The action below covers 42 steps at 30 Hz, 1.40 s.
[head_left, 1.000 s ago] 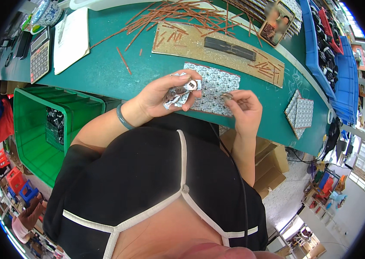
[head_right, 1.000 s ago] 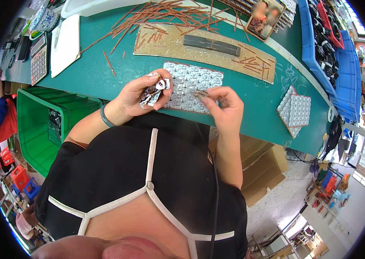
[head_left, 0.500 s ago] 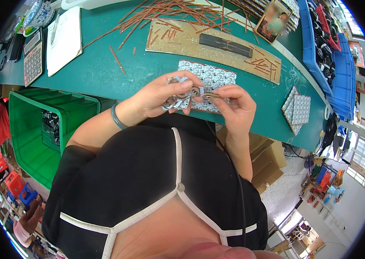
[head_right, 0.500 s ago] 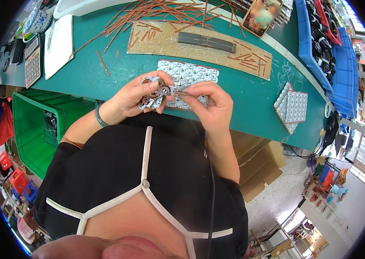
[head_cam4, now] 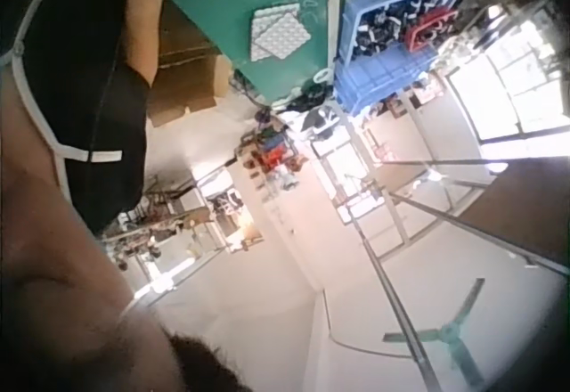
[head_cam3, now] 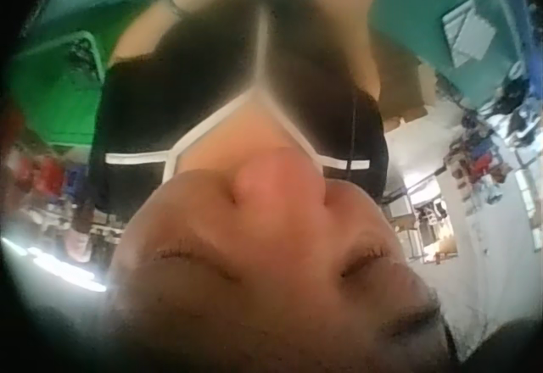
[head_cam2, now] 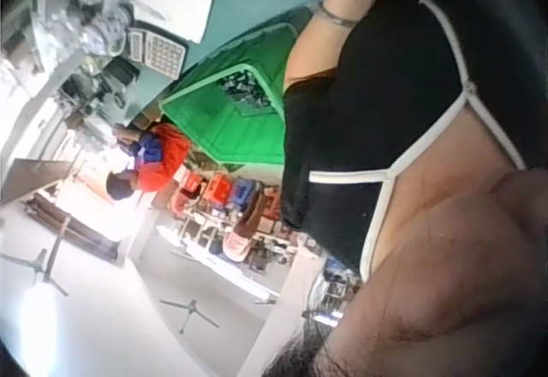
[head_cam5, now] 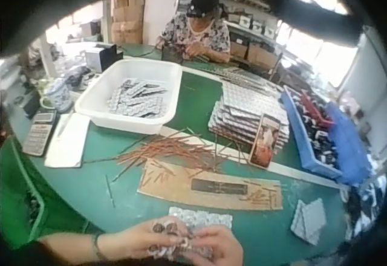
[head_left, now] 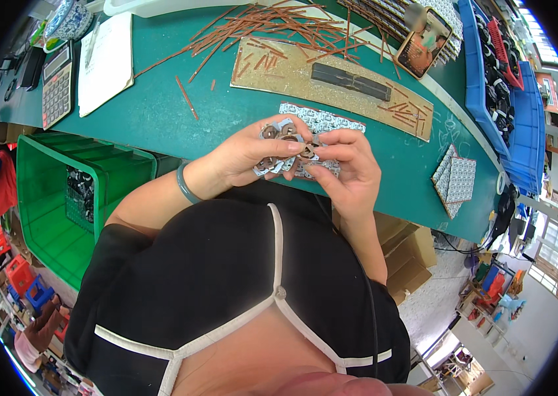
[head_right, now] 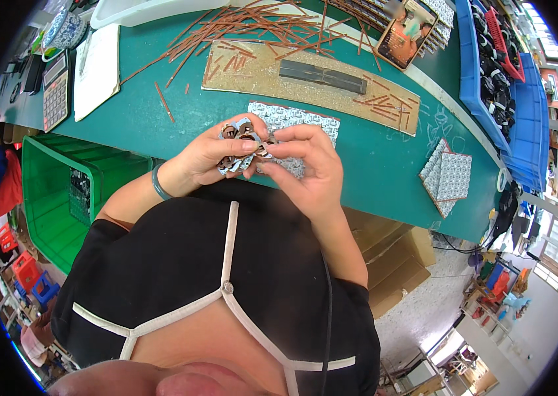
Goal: The person bends and breaks perforated sheets of electronic components into strips and individual pieces by hand, then sorts and stacks the separated pieces on the workbench.
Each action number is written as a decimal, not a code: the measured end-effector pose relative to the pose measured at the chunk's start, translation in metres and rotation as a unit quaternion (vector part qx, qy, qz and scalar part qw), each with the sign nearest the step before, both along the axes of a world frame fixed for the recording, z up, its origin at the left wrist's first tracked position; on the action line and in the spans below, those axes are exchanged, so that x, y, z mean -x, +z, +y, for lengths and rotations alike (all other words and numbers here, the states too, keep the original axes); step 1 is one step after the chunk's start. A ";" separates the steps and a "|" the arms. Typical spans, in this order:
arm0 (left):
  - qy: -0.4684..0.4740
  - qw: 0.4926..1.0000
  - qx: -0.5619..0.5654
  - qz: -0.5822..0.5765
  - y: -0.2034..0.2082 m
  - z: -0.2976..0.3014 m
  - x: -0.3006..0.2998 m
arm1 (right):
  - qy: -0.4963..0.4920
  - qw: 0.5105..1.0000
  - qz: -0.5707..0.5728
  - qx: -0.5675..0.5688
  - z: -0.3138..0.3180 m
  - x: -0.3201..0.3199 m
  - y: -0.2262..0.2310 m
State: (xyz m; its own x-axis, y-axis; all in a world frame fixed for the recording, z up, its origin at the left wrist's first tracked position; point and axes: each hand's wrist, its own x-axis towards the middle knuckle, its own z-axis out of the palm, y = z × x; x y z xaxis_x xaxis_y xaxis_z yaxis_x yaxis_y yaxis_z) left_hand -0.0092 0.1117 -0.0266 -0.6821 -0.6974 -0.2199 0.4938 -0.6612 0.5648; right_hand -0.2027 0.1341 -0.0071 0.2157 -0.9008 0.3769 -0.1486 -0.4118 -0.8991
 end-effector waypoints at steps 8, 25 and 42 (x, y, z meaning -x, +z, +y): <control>-0.001 1.000 -0.007 -0.007 0.003 0.000 -0.002 | 0.000 0.993 -0.111 -0.028 0.007 -0.014 -0.004; 0.010 1.000 0.027 0.010 0.013 0.003 0.001 | 0.033 0.953 -0.293 -0.063 0.013 -0.002 -0.030; 0.077 0.992 0.037 -0.090 0.018 -0.023 -0.009 | -0.106 0.969 -0.224 0.019 -0.012 -0.010 0.012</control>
State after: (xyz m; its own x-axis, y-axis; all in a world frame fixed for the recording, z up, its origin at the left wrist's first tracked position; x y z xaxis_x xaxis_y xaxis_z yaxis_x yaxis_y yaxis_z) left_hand -0.0007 0.0888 -0.0087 -0.5201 -0.8092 -0.2734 0.4728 -0.5393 0.6969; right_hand -0.1927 0.1224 0.0053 -0.1665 -0.8903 0.4238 0.1681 -0.4492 -0.8775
